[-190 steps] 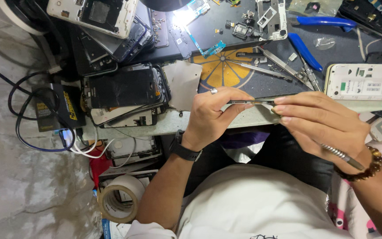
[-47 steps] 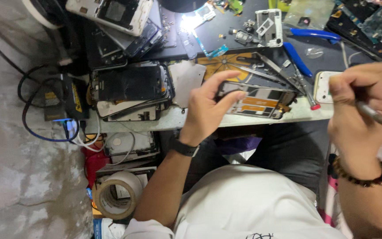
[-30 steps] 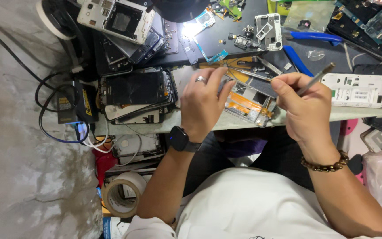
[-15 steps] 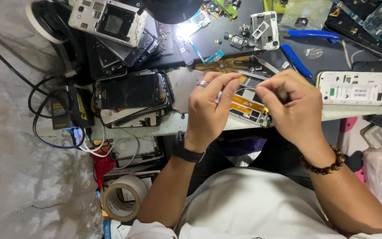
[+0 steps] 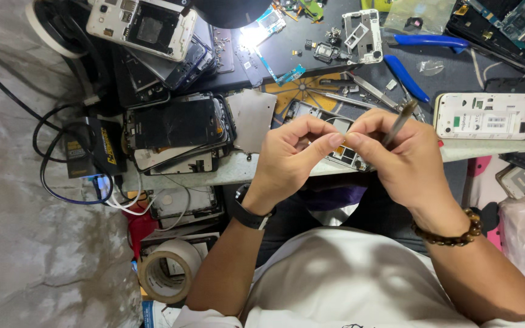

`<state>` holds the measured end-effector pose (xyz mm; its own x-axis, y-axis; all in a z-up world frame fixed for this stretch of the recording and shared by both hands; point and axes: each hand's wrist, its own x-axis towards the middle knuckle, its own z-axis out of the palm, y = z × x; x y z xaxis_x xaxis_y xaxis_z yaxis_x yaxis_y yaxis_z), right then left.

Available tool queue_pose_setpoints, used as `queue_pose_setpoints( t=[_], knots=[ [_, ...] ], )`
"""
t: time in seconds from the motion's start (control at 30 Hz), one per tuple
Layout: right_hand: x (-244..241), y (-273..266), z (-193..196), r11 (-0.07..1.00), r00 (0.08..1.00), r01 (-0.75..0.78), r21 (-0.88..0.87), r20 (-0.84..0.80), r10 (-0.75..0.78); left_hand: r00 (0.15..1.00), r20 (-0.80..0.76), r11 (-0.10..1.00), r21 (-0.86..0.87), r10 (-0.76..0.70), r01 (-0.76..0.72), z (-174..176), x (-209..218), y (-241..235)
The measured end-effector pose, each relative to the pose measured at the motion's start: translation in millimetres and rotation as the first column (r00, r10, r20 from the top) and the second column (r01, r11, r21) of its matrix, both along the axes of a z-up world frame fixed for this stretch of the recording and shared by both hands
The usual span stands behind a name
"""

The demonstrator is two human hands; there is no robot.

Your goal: The person disassembles a smartphone chassis, using a metal spudger to pry and remove internal components such as a ribbon cable and a small metal bracket. They manipulate the parts with their hands and place them on the workbench.

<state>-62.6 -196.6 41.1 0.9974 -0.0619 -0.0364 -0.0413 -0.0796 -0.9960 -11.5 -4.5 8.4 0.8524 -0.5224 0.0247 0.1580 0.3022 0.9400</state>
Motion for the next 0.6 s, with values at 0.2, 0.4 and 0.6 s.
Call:
queue_pose_setpoints(
  t=[0.2, 0.4, 0.6],
  knots=[
    [1, -5, -2, 0.856, 0.965, -0.011, 0.517, -0.217, 0.144, 0.972, -0.211, 0.988, -0.132, -0.106, 0.079, -9, -4, 0],
    [23, -39, 9, 0.980, 0.998, -0.061, -0.187, -0.037, 0.055, 0.973, -0.083, 0.973, 0.100, 0.217, -0.208, -8, -5, -6],
    [42, -107, 5, 0.524, 0.968, 0.178, -0.833, 0.244, 0.058, 0.928, -0.196, 0.942, 0.179, 0.316, -0.283, -7, 4, -1]
  ],
)
